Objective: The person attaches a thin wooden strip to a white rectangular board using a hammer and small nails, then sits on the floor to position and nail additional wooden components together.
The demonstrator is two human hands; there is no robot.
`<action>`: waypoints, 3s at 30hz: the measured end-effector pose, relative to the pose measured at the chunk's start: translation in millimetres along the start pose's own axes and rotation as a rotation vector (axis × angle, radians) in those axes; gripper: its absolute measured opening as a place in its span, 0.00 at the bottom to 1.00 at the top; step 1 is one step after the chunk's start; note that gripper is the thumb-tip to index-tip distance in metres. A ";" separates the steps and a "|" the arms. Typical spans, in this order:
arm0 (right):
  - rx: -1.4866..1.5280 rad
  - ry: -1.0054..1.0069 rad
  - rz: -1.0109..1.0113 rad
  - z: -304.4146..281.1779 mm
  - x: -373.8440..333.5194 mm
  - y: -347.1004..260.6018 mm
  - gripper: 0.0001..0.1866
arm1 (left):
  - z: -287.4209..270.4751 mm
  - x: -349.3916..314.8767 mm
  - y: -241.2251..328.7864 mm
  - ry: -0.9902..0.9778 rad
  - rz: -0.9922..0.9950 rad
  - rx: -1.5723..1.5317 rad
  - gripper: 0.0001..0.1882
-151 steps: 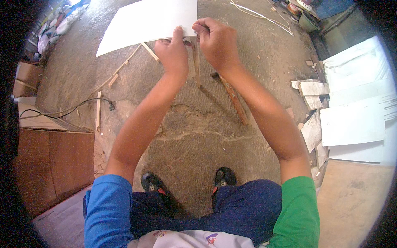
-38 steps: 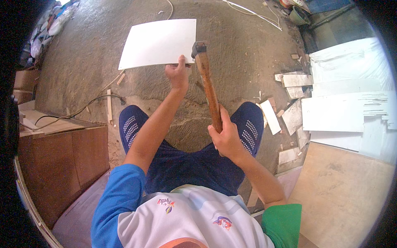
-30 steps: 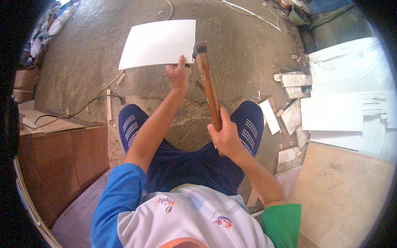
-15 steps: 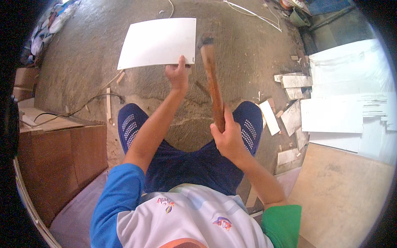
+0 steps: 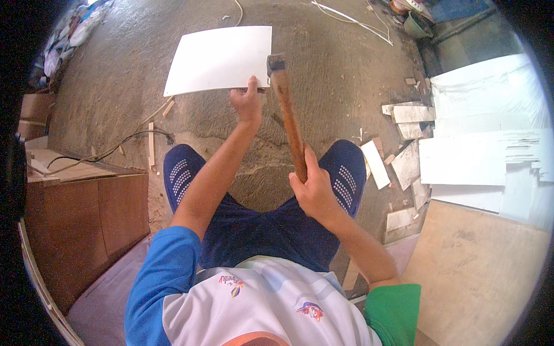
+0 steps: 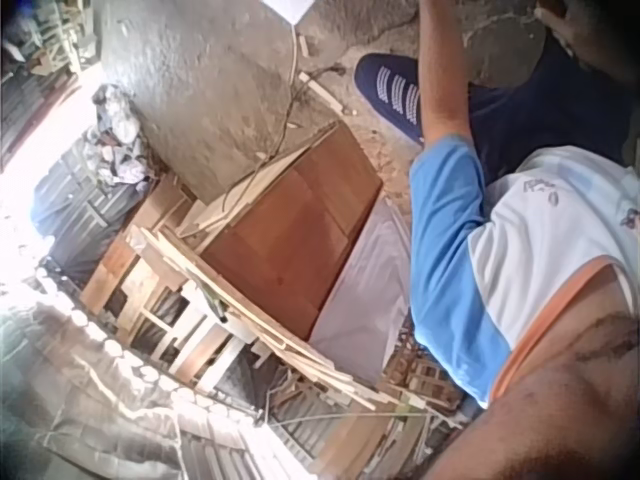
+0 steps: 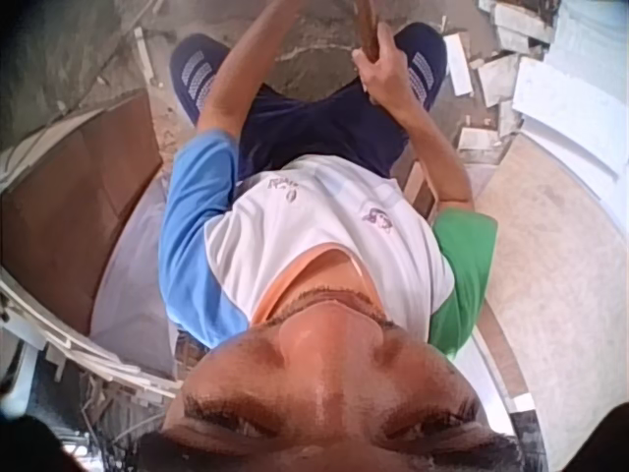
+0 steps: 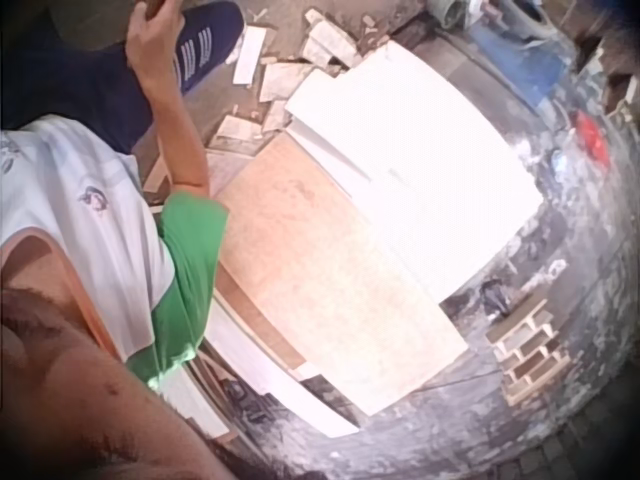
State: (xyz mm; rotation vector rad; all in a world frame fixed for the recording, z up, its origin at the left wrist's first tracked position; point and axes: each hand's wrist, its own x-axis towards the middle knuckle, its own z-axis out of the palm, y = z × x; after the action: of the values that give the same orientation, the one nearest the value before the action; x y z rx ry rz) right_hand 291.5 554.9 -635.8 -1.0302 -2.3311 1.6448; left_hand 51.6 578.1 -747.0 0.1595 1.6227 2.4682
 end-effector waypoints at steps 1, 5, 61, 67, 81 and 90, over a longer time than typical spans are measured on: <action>0.002 -0.007 0.005 -0.7 -0.3 -1.9 0.33 | 0.4 -0.5 0.1 -0.002 0.000 0.009 0.10; -0.025 0.079 -0.133 0.9 -5.6 -10.8 0.33 | 1.1 -2.2 1.3 -0.030 0.018 0.077 0.10; -0.092 0.166 -0.158 -2.1 -0.3 -9.4 0.34 | 1.2 -6.9 -2.9 -0.009 -0.009 0.031 0.12; -0.087 0.079 -0.119 1.1 -0.5 -3.7 0.33 | 0.7 -5.3 -6.8 -0.019 -0.055 0.090 0.12; -0.094 0.102 -0.145 -3.5 -4.5 -12.5 0.32 | 1.8 -3.1 -19.1 0.038 0.078 0.174 0.11; -0.113 0.138 -0.223 -0.8 -5.1 -15.0 0.33 | 3.6 -5.0 -12.3 0.013 0.042 0.211 0.11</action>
State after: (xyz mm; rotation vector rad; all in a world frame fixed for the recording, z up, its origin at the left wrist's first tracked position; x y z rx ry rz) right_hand 288.8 549.8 -621.0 -0.8357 -2.3705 1.3334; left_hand 58.3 585.1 -756.8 0.2088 1.9017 2.3267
